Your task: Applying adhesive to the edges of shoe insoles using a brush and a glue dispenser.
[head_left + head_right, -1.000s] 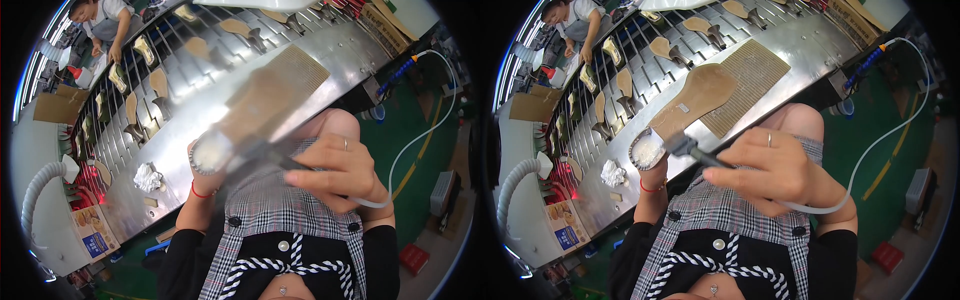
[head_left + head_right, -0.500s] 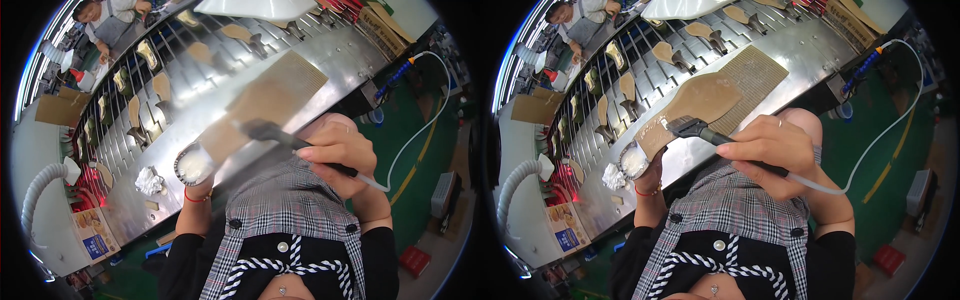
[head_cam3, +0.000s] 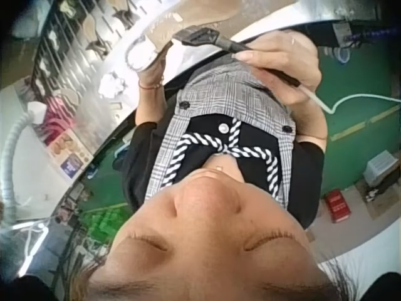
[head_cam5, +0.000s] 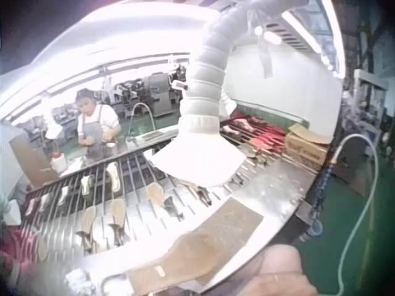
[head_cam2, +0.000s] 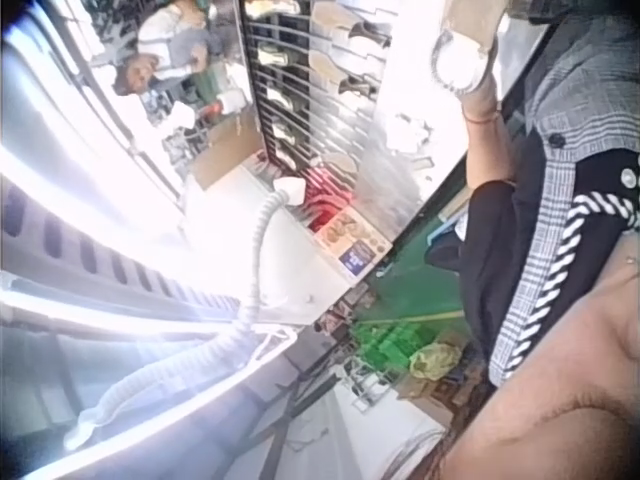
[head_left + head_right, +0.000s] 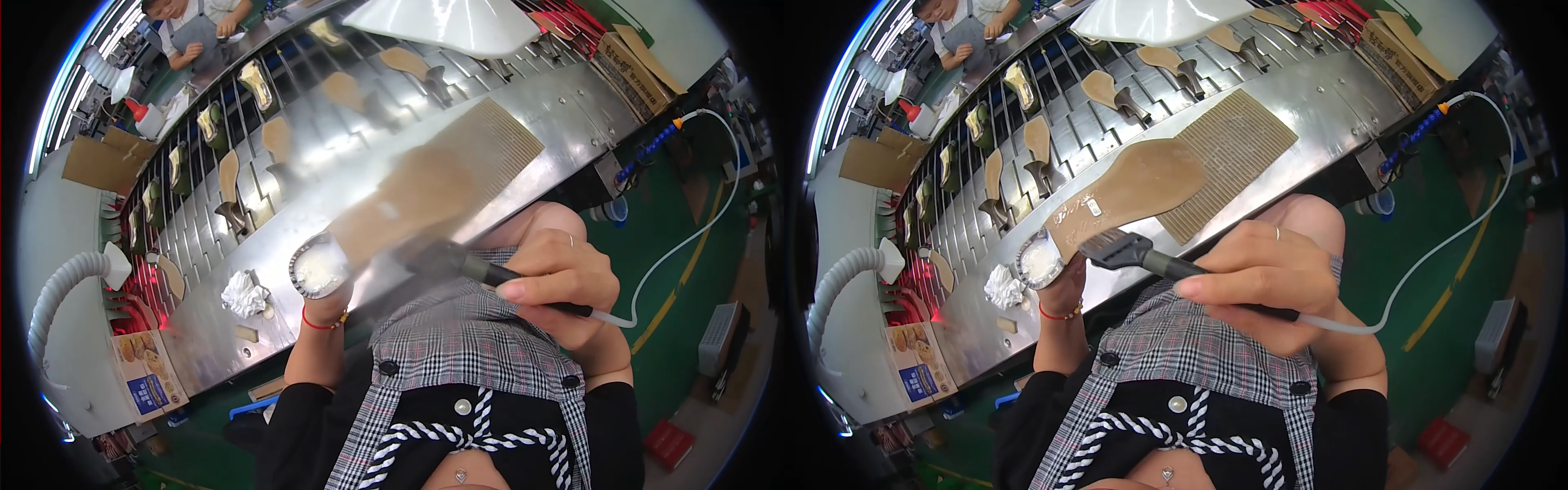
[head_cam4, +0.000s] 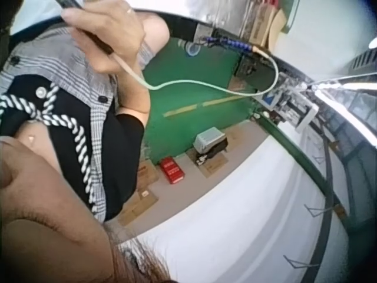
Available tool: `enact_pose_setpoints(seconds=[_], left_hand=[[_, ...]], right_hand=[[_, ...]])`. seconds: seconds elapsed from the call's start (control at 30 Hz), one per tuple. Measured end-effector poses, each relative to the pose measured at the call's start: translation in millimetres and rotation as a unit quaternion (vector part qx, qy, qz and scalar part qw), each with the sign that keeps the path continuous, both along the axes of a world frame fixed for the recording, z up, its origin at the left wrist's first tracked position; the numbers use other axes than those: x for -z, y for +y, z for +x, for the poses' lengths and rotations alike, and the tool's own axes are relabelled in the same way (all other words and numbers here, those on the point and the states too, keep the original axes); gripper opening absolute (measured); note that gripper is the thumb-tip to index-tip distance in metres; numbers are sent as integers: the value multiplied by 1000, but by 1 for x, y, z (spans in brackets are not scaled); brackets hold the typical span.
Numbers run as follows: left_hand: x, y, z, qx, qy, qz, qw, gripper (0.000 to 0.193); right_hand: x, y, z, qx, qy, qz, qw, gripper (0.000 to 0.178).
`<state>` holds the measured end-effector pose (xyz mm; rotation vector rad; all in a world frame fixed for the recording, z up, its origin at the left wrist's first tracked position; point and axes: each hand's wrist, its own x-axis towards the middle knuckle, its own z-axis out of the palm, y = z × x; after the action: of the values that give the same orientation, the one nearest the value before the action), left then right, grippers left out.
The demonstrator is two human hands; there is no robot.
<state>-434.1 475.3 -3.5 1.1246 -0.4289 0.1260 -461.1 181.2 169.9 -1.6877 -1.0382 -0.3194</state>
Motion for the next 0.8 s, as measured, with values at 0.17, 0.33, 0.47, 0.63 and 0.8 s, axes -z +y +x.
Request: enact_pose_setpoints(seconds=[0.17, 0.33, 0.47, 0.63, 0.8], left_hand=[[8, 7, 1, 4, -38, 54, 998, 66], [8, 6, -1, 48, 6, -2, 999, 66], [8, 0, 2, 44, 18, -49, 998, 64], [7, 7, 2, -25, 29, 124, 992, 58], [7, 5, 19, -276, -173, 376, 868, 35]], right_hand=[[8, 8, 1, 18, -47, -47, 998, 38], [4, 1, 0, 44, -45, -37, 997, 37], [8, -6, 2, 63, -17, -50, 997, 36], [18, -4, 9, 61, -36, -20, 997, 35], [25, 2, 1, 60, 53, 3, 997, 25]])
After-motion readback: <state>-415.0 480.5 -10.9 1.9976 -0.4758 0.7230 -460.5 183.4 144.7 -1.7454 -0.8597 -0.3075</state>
